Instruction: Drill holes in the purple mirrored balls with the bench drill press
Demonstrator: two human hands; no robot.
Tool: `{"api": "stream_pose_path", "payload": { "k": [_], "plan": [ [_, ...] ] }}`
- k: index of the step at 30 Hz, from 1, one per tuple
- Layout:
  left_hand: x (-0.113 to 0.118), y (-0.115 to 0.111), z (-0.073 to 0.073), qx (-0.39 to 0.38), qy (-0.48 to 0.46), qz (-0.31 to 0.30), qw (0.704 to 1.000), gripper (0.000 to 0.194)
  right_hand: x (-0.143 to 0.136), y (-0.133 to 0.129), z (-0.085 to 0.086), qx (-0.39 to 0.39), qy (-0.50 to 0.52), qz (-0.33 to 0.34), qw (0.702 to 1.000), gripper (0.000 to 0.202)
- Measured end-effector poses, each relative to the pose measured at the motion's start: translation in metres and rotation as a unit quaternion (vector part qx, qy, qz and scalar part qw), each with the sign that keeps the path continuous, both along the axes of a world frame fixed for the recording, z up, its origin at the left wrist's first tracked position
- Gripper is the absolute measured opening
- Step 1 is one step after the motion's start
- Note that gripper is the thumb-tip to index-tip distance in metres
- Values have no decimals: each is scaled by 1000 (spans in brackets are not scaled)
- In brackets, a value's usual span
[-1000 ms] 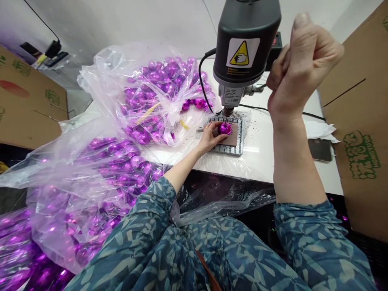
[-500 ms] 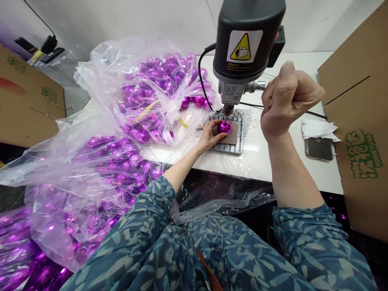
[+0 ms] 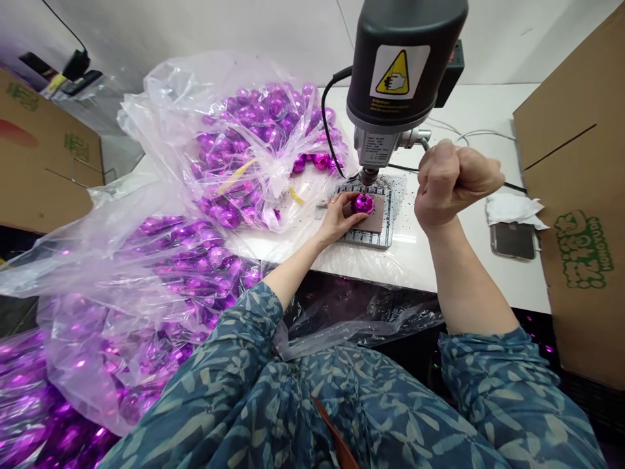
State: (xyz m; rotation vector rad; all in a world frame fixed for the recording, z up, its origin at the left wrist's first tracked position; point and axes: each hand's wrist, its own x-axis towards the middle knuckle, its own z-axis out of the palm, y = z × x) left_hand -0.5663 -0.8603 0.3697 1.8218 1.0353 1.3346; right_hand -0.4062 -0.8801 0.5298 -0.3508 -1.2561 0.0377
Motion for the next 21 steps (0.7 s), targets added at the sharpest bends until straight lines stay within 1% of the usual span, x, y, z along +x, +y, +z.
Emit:
{"api": "stream_pose_path", "payload": {
  "k": [2, 5, 9, 11, 13, 14, 16, 17, 19, 21],
  "plan": [
    [1, 2, -2, -2, -3, 0, 1000, 56, 1, 1, -1, 27, -14, 11, 999, 78],
    [1, 4, -5, 0, -1, 0, 1000, 57, 5, 4, -7, 42, -29, 13, 999, 78],
    [1, 2, -3, 8, 9, 6, 1000, 56, 8, 6, -17, 92, -68, 9, 993, 80],
    [0, 1, -2, 8, 13, 4, 1000, 56, 6, 3, -13, 99, -74, 3, 992, 80],
    [-1, 1, -2, 10, 13, 1, 1000, 55, -1, 0, 4, 72, -47, 1, 996, 79],
    [0, 1, -3, 12, 13, 2, 1000, 55, -5, -1, 17, 52, -25, 5, 998, 78],
    [1, 2, -3, 13, 17, 9, 1000, 54, -13, -1, 50, 3, 20, 25, 999, 73],
    [2, 3, -2, 12, 19, 13, 1000, 53, -17, 0, 67, -29, 35, 36, 998, 69],
    [4, 0, 2, 7, 18, 25, 999, 51, -22, 5, 97, -123, 71, 65, 988, 63],
    [4, -9, 10, 4, 14, 48, 999, 49, -25, 8, 117, -215, 100, 92, 967, 63]
  ]
}}
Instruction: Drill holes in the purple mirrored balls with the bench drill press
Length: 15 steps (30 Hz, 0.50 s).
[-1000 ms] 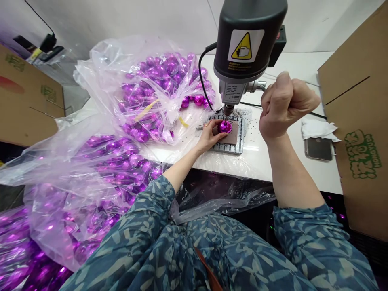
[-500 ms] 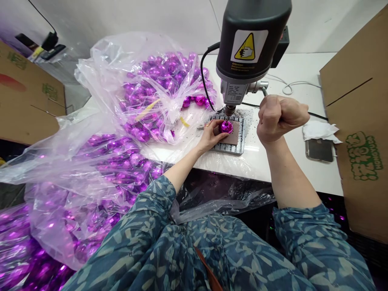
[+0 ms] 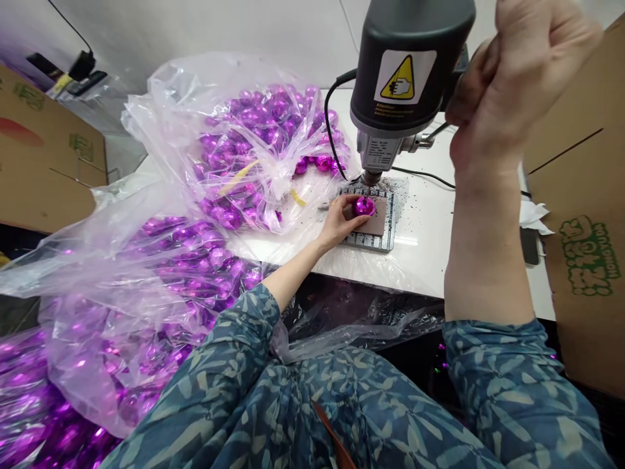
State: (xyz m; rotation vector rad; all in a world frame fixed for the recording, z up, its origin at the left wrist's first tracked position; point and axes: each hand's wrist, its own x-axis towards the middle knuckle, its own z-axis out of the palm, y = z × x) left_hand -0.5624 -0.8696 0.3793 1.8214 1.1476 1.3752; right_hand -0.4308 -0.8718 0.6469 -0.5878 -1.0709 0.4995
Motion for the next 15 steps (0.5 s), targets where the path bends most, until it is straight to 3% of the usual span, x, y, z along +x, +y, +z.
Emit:
{"api": "stream_pose_path", "payload": {
  "k": [3, 5, 7, 9, 11, 12, 13, 15],
  "plan": [
    [-7, -33, 18, -10, 33, 25, 999, 45, 0, 2, 9, -39, 3, 28, 999, 63],
    [-18, -63, 30, -33, 104, -55, 992, 42, 0, 2, 8, -27, 7, 24, 999, 63],
    [-31, -92, 40, -52, 189, -181, 964, 43, -1, 4, 6, -23, 27, 17, 999, 62],
    [-44, -107, 47, -64, 236, -251, 936, 50, -3, 7, 6, -22, 53, 11, 998, 61],
    [-56, -98, 50, -80, 218, -240, 942, 51, -3, 10, 7, -10, 57, 17, 998, 61],
    [-62, -85, 50, -85, 188, -205, 957, 47, -4, 11, 6, -1, 57, 19, 998, 61],
    [-66, -65, 50, -85, 150, -155, 973, 43, -3, 11, 6, 10, 51, 23, 998, 61],
    [-74, -12, 46, -55, 70, 5, 996, 36, -3, 12, 4, 23, 45, 24, 998, 61]
  ]
}}
